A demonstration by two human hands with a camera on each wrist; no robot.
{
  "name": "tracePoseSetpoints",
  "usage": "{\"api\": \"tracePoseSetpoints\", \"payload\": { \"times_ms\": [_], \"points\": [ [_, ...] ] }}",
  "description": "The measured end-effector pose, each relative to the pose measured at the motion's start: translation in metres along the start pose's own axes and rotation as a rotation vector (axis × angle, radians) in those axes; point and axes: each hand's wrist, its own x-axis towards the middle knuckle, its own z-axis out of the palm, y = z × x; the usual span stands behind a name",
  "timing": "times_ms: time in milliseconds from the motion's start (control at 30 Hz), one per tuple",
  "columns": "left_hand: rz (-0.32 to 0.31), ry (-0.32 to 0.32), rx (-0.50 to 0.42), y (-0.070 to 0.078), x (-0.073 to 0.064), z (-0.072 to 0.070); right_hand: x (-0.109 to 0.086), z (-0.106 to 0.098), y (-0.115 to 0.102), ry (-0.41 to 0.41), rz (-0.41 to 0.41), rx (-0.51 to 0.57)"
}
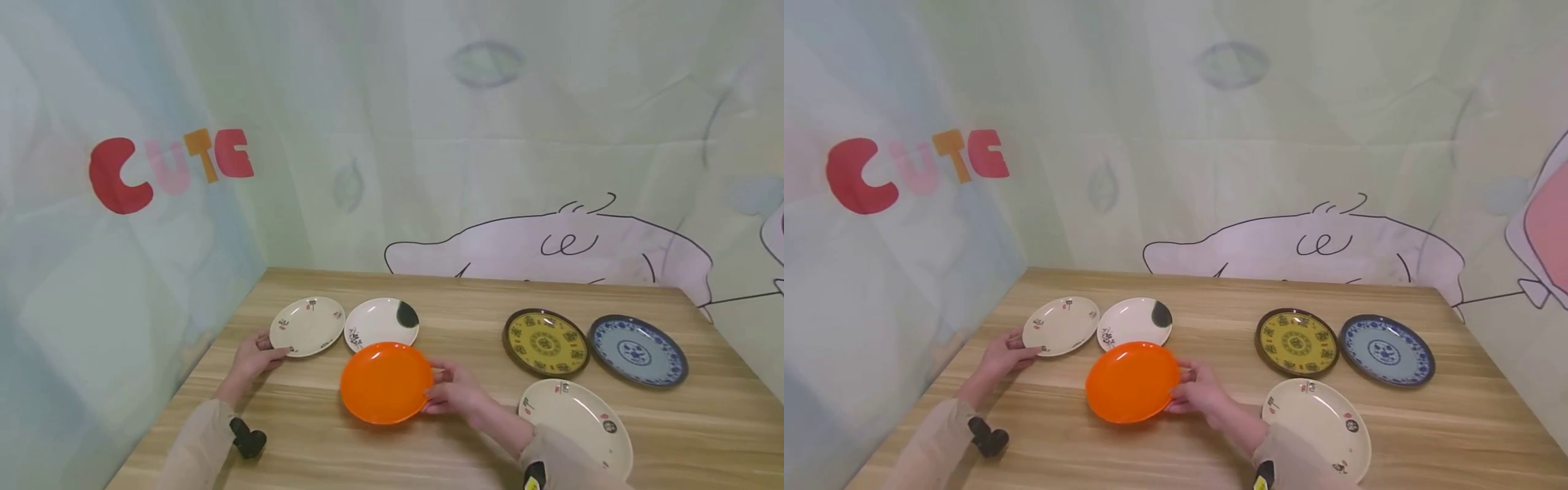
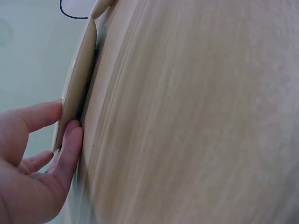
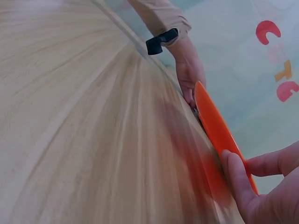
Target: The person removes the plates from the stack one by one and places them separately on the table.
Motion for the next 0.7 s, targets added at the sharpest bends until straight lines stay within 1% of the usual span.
{"api": "tracePoseSetpoints", "payload": {
  "times_ms": [200,467,700],
  "points": [
    [0.009,-0.002,-0.003,0.000,0.000,0.000,0.000,0.010,0.005,-0.030,-0.005,0.001],
    [-0.005,-0.006,-0.019,0.002,-0.002,0.000,0.001,0.019,0.012,-0.081,-0.010,0.009],
    [-0.006,0.011,-0.009,0.003,-0.001,0.002,0.003,0.024,0.016,-0.097,0.014,0.024]
  ]
}}
